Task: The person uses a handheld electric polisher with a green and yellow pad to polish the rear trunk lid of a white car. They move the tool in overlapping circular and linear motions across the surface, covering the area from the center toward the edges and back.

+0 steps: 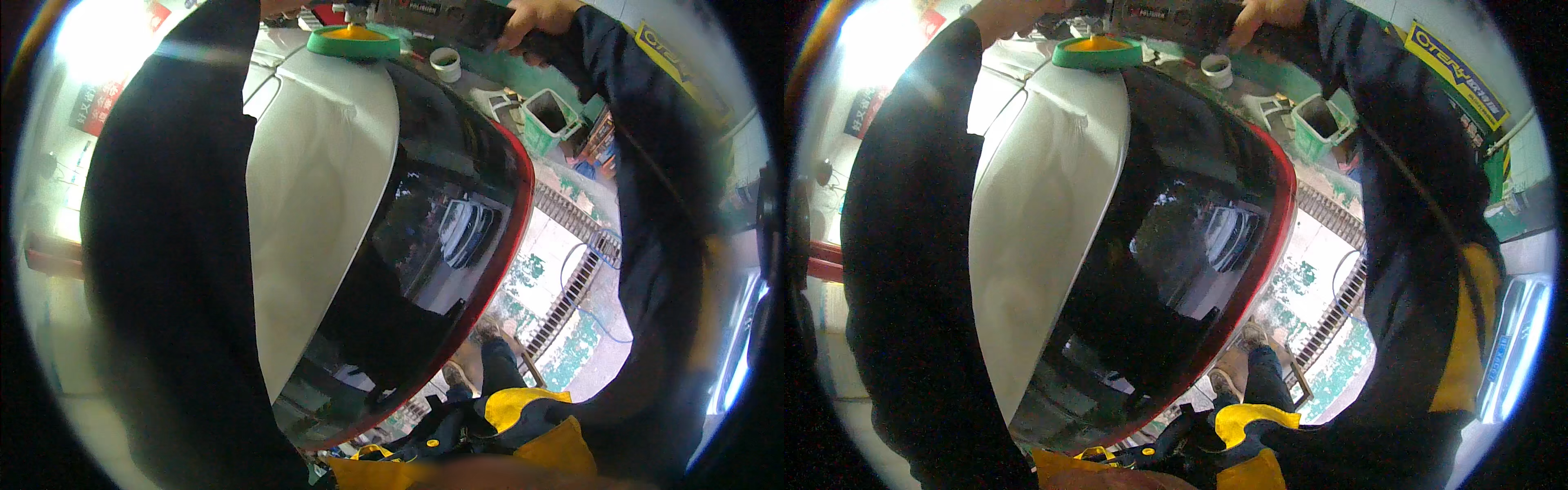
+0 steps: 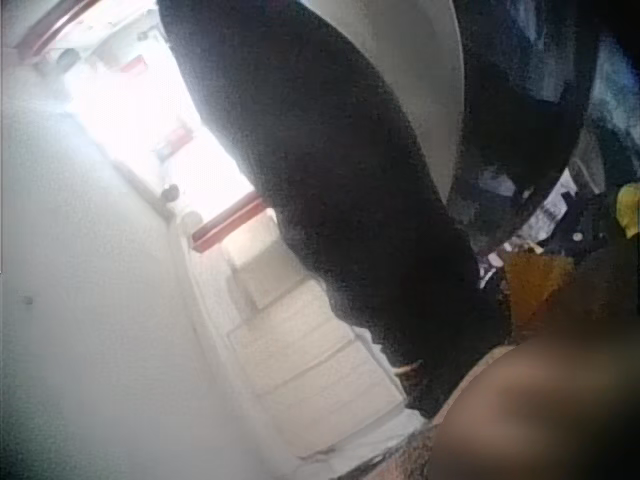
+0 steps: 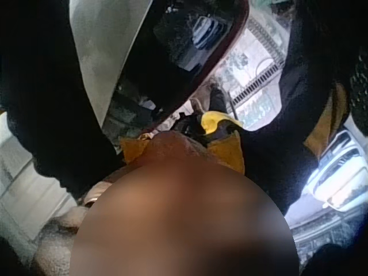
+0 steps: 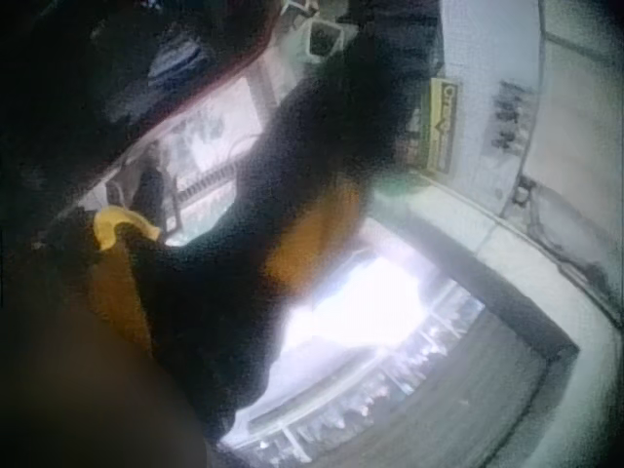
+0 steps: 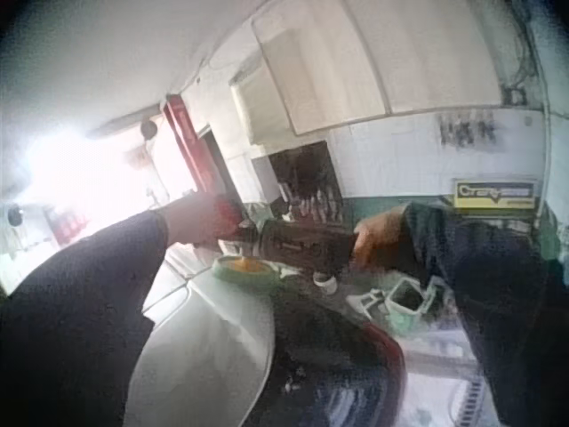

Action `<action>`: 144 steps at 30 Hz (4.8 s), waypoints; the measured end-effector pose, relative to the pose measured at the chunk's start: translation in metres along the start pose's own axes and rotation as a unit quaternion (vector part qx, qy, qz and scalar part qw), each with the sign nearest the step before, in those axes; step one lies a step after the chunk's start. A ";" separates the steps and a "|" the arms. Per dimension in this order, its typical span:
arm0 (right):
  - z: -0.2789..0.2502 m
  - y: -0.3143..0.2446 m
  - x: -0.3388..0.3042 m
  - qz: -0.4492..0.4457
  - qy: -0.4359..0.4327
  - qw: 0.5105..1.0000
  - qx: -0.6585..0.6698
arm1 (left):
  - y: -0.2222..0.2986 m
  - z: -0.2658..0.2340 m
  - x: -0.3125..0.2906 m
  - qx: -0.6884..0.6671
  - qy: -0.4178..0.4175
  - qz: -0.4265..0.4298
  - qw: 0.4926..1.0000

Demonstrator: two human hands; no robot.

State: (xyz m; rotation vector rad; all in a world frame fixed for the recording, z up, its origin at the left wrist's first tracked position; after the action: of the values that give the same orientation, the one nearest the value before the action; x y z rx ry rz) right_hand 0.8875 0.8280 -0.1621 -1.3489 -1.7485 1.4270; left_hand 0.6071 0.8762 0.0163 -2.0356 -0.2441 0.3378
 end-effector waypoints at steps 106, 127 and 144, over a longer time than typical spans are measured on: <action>0.474 0.104 -0.289 -0.166 0.140 0.839 0.499 | 0.230 -0.374 -0.049 -0.241 -0.201 -0.169 0.934; 0.408 0.126 -0.275 -0.157 0.135 0.897 0.391 | 0.235 -0.345 -0.041 -0.293 -0.120 -0.149 0.937; 0.205 0.141 -0.085 -0.182 -0.023 0.888 0.423 | 0.080 -0.160 0.126 -0.208 -0.189 -0.216 0.935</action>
State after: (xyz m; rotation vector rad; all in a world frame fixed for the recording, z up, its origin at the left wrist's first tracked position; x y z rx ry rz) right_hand 0.7985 0.6575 -0.3422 -0.4911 -1.0691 1.6889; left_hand 0.7823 0.7461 0.0005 -2.2359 -1.0612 0.4220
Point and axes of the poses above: each hand's wrist, its own x-axis towards the middle knuckle, its own z-axis out of the palm, y = z × x, the point moved 8 cm from there along x, towards the middle knuckle, and after that the axes turned 13 degrees about -z, right-handed, at the moved point
